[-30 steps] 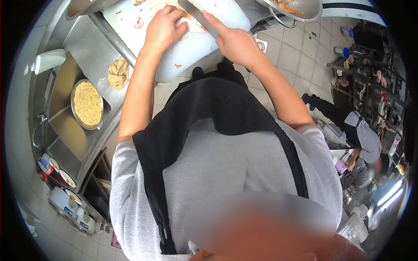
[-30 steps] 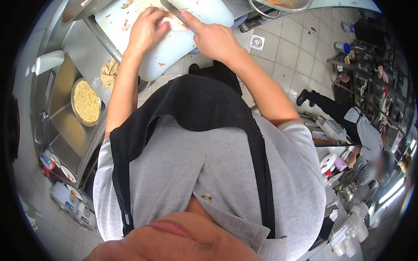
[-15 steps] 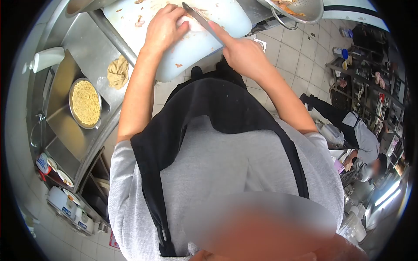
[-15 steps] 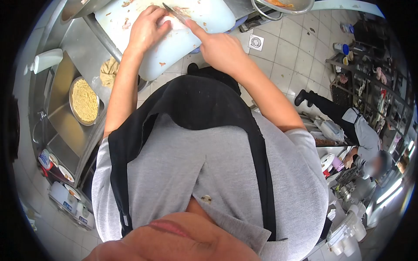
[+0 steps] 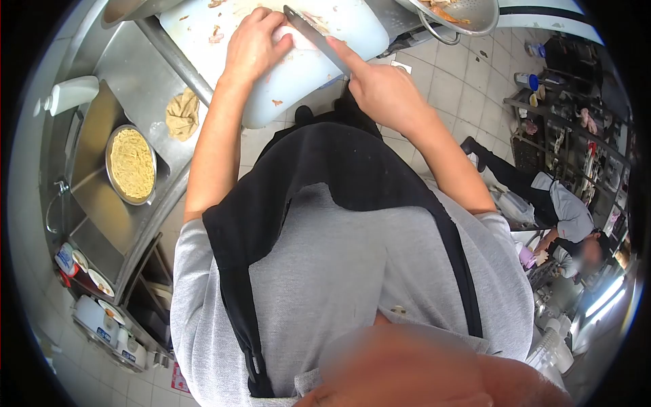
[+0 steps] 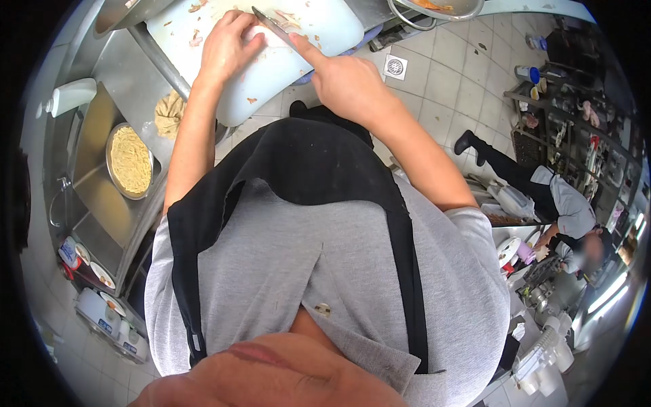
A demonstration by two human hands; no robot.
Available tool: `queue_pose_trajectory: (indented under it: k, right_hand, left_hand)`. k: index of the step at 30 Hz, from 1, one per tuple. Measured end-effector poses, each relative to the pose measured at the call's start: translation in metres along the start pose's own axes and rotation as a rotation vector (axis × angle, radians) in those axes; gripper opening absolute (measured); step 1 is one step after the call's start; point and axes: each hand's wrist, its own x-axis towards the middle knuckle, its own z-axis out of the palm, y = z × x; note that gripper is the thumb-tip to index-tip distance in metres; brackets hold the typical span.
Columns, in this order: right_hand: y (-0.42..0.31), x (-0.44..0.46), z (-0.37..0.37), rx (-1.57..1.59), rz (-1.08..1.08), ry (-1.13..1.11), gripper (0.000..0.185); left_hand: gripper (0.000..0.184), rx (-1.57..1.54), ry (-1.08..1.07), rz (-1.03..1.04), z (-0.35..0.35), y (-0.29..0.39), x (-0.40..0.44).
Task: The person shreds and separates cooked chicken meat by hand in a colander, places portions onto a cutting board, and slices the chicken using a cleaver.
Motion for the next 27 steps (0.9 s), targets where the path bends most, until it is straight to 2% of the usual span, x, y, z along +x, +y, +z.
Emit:
queue_pose_trajectory:
  k: [4,10,12,14,18,24,27]
  right_hand:
    - [-0.003,0.001,0.001,-0.028,0.006,-0.017,0.075]
    - [0.008,0.042,0.033,0.005,-0.045,0.101,0.076]
    - [0.005,0.047,0.031,0.019,0.021,0.125,0.075]
    - [0.004,0.041,0.019,0.019,0.015,0.114,0.074]
    - [-0.004,0.016,0.005,0.006,0.005,0.062,0.073]
    - [-0.009,0.002,0.008,0.017,0.001,0.055,0.074]
    - [-0.004,0.026,0.028,0.011,-0.009,0.084,0.075]
  left_hand:
    - [0.033,-0.023,-0.025,-0.011,-0.007,0.007,0.002]
    - [0.031,-0.028,-0.06,-0.007,-0.01,0.008,0.003]
    - [0.031,-0.031,-0.066,-0.026,-0.013,0.009,0.004]
    - [0.031,-0.092,-0.067,-0.098,-0.018,0.014,0.004]
    - [0.031,-0.075,-0.088,-0.103,-0.016,0.011,0.004]
    - [0.03,-0.1,-0.068,-0.121,-0.023,0.017,0.004]
    - [0.033,-0.141,-0.067,-0.122,-0.015,0.014,0.001]
